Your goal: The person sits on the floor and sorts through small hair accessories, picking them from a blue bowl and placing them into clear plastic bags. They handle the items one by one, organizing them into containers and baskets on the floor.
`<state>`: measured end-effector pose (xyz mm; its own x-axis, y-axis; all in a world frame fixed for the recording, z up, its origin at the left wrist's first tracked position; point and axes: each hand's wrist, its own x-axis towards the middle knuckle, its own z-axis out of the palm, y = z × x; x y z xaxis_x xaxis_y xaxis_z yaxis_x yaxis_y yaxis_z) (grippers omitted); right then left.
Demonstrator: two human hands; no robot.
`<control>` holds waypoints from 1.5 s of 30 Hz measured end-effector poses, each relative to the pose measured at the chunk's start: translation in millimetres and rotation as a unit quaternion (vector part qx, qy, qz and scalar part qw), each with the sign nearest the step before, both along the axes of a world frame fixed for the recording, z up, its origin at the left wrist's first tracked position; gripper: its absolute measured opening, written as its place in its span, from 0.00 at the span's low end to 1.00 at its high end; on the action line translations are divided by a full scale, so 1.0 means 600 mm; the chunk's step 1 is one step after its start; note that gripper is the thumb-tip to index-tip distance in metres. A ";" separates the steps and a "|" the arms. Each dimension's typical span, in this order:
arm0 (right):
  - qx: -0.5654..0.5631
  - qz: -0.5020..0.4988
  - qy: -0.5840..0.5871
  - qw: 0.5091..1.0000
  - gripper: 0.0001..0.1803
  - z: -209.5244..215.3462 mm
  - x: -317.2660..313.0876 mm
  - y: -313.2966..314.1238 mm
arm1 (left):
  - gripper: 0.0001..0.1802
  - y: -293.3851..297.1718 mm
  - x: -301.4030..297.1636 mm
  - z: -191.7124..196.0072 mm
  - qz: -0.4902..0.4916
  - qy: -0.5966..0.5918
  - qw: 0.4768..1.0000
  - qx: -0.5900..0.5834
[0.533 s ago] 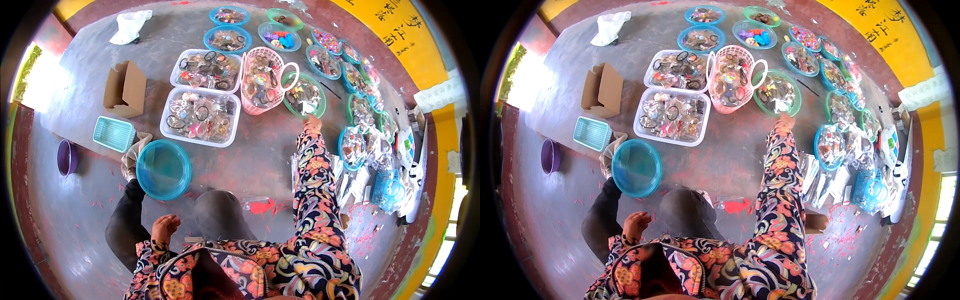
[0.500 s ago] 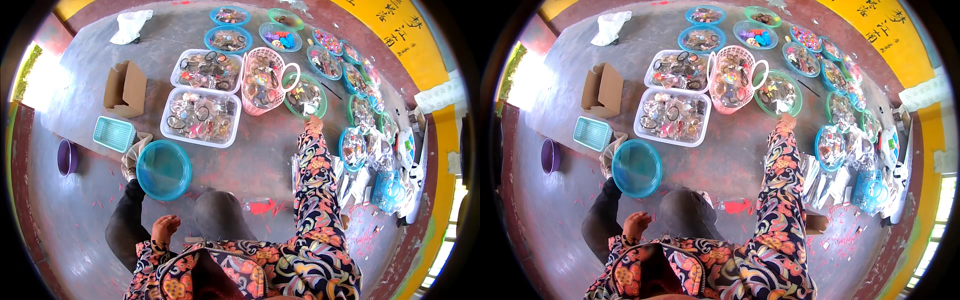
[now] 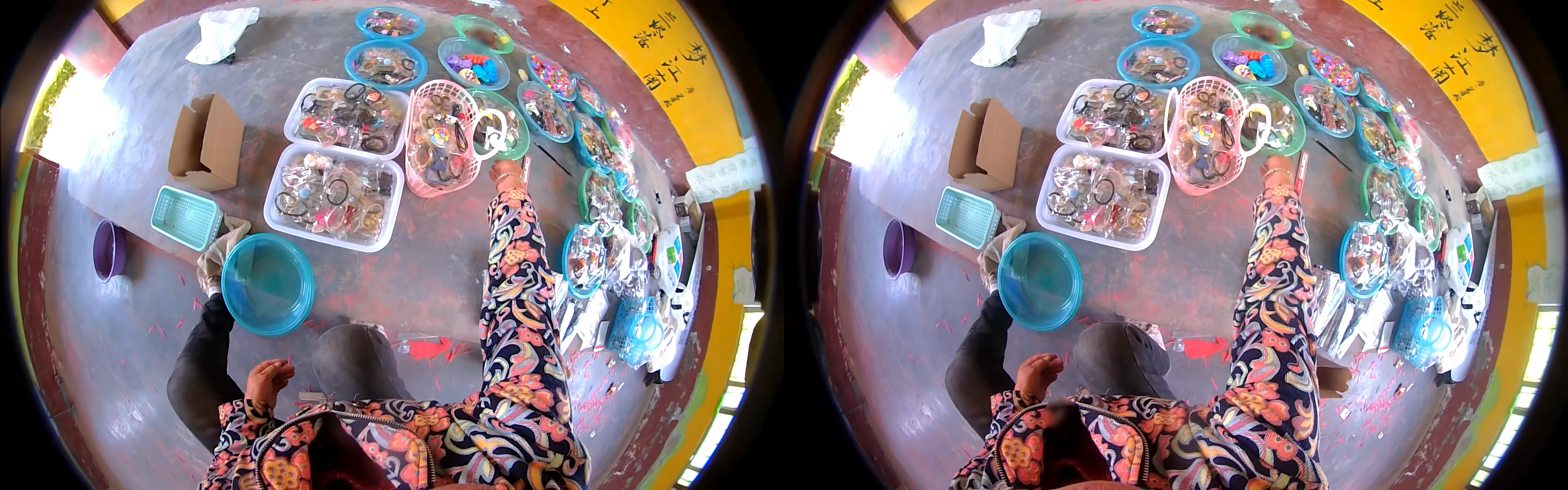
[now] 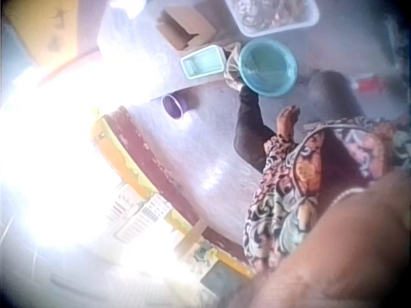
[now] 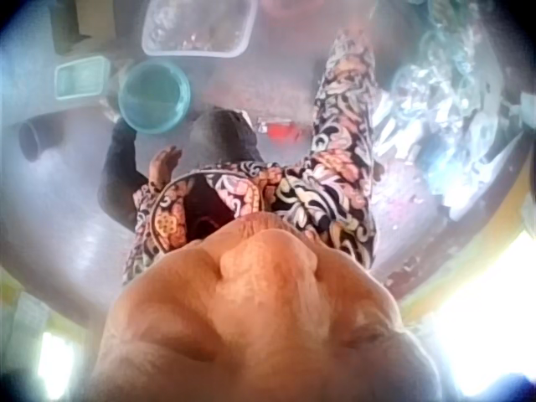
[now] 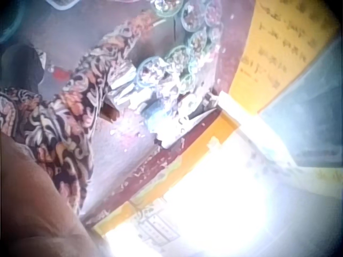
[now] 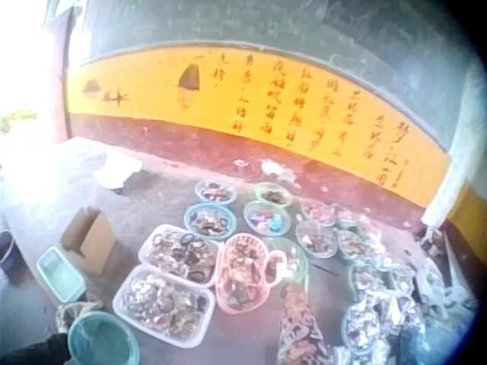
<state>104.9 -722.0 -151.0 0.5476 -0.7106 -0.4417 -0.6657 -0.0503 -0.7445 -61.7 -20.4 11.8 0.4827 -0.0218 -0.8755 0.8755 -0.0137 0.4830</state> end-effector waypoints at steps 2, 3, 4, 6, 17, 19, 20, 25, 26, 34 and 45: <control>-0.017 -0.018 0.008 1.000 0.10 -0.008 -0.011 -0.034 | 0.11 -0.012 0.006 0.004 -0.010 0.004 1.000 -0.007; -0.026 -0.029 0.011 0.999 0.10 -0.019 -0.019 -0.053 | 0.11 -0.014 0.011 -0.001 -0.019 0.006 1.000 -0.012; -0.035 -0.038 0.013 0.999 0.10 -0.026 -0.023 -0.066 | 0.11 -0.015 0.015 -0.006 -0.027 0.007 0.999 -0.017; -0.015 -0.062 -0.008 0.998 0.11 -0.037 -0.021 -0.060 | 0.11 -0.011 0.017 -0.015 -0.028 0.006 0.999 -0.025; -0.031 -0.041 0.081 0.995 0.13 -0.061 -0.071 0.099 | 0.14 -0.017 0.002 0.008 -0.061 -0.014 0.998 -0.031; -0.099 -0.094 0.041 0.990 0.14 -0.048 -0.110 0.156 | 0.14 -0.017 0.002 0.005 -0.073 -0.015 0.997 -0.030; -0.085 -0.078 0.013 0.993 0.15 -0.032 -0.116 0.199 | 0.14 -0.011 -0.007 0.002 -0.067 -0.021 0.997 -0.041; 0.073 0.064 -0.087 0.991 0.22 0.103 -0.239 0.403 | 0.14 -0.013 -0.011 -0.010 -0.104 -0.049 0.992 -0.051; 0.075 0.129 -0.087 0.985 0.20 0.136 -0.248 0.449 | 0.13 -0.008 -0.006 -0.020 -0.106 -0.059 0.991 -0.050; -0.188 0.489 -0.269 0.808 0.10 0.428 -0.348 0.745 | 0.11 0.018 -0.008 -0.053 -0.090 -0.109 0.988 -0.059; -0.260 0.660 -0.156 0.687 0.08 0.401 -0.395 0.859 | 0.13 0.057 -0.010 0.077 -0.058 -0.197 0.972 -0.114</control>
